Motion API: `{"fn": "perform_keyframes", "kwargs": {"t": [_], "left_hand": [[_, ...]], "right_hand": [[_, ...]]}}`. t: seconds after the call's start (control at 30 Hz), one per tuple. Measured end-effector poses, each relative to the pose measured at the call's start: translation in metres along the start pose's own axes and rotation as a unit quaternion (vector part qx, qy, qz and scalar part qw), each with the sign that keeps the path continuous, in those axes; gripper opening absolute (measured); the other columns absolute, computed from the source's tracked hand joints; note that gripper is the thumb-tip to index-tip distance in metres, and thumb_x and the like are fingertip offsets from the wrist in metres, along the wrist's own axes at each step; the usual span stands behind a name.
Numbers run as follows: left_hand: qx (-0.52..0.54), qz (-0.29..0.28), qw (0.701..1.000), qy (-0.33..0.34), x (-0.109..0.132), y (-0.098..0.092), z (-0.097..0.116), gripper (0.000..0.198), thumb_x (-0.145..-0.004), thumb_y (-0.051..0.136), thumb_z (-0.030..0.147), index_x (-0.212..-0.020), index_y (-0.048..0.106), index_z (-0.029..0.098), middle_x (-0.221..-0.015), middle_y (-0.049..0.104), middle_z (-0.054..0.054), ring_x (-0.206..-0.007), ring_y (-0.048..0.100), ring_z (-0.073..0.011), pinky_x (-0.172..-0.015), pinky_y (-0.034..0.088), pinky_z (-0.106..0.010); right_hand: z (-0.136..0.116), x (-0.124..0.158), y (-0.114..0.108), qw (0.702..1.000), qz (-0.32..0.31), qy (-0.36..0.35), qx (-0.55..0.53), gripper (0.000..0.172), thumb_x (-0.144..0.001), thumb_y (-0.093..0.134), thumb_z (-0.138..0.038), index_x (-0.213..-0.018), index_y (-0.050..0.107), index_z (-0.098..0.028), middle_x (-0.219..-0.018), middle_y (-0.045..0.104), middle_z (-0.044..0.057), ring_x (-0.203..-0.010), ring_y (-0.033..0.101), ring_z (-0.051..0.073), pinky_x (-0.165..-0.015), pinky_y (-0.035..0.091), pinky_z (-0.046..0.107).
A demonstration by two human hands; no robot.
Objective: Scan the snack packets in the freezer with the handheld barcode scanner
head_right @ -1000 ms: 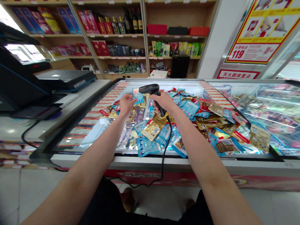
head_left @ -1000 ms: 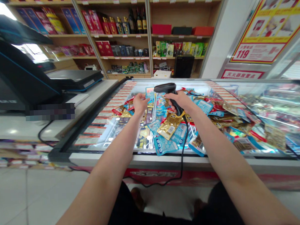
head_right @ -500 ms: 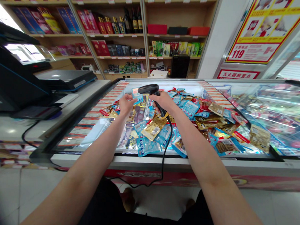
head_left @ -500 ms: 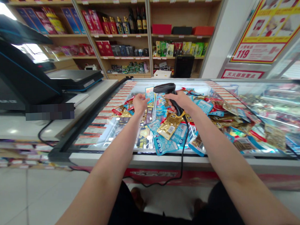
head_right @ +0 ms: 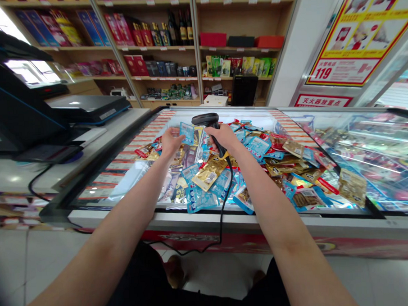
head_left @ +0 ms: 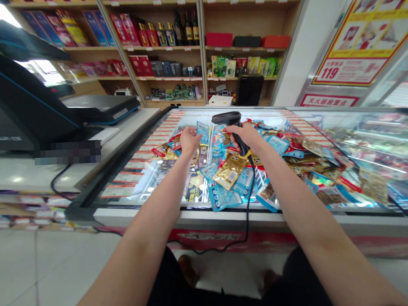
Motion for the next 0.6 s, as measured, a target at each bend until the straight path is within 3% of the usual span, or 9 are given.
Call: {"fn": "perform_keyframes", "kwargs": {"t": [0.13, 0.27, 0.37, 0.47, 0.6], "left_hand": [[-0.086, -0.022, 0.996, -0.014, 0.006, -0.007, 0.007, 0.045, -0.074, 0.065, 0.009, -0.118, 0.065, 0.020, -0.104, 0.075, -0.006, -0.099, 0.071, -0.0246, -0.090, 0.052, -0.034], [-0.223, -0.052, 0.974, -0.007, 0.018, -0.017, 0.020, 0.048, -0.080, 0.064, 0.012, -0.127, 0.067, 0.019, -0.128, 0.071, -0.017, -0.120, 0.066, -0.0344, -0.098, 0.050, -0.042], [-0.323, -0.035, 0.945, 0.019, 0.028, -0.023, 0.028, 0.047, -0.085, 0.060, 0.018, -0.132, 0.068, 0.015, -0.139, 0.064, -0.023, -0.131, 0.059, -0.0400, -0.106, 0.046, -0.048], [-0.382, -0.021, 0.920, 0.081, 0.036, -0.019, 0.033, 0.047, -0.091, 0.056, 0.027, -0.136, 0.069, 0.018, -0.149, 0.059, -0.021, -0.141, 0.050, -0.0405, -0.114, 0.039, -0.052], [-0.416, -0.131, 0.883, 0.171, 0.044, -0.001, 0.029, 0.051, -0.097, 0.051, 0.044, -0.143, 0.067, 0.028, -0.162, 0.052, -0.012, -0.153, 0.038, -0.0363, -0.127, 0.024, -0.055]], "right_hand": [[-0.002, 0.002, 0.000, 1.000, 0.014, 0.003, -0.006, 0.030, -0.096, 0.067, -0.024, -0.069, 0.054, -0.020, -0.047, 0.056, -0.001, -0.035, 0.047, 0.011, -0.033, 0.041, 0.021], [-0.001, 0.001, -0.001, 1.000, 0.017, 0.007, -0.005, 0.030, -0.096, 0.064, -0.021, -0.068, 0.054, -0.020, -0.046, 0.055, -0.001, -0.035, 0.047, 0.011, -0.033, 0.041, 0.021], [0.000, -0.001, -0.003, 1.000, 0.022, 0.000, -0.015, 0.029, -0.096, 0.064, -0.020, -0.069, 0.054, -0.019, -0.048, 0.055, -0.001, -0.035, 0.048, 0.011, -0.033, 0.041, 0.021], [0.002, -0.004, -0.005, 0.999, 0.031, -0.004, -0.028, 0.029, -0.095, 0.065, -0.020, -0.069, 0.054, -0.020, -0.048, 0.055, -0.002, -0.036, 0.048, 0.011, -0.033, 0.041, 0.021], [0.005, -0.008, -0.007, 0.999, 0.039, -0.002, -0.033, 0.027, -0.094, 0.066, -0.022, -0.070, 0.053, -0.020, -0.050, 0.056, -0.002, -0.036, 0.048, 0.011, -0.033, 0.041, 0.022]]}}
Point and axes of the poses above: each hand's wrist, its own x-axis away from the middle knuckle, its own y-axis out of the palm, z = x × y, the point moved 3 cm from there along -x, towards the middle knuckle
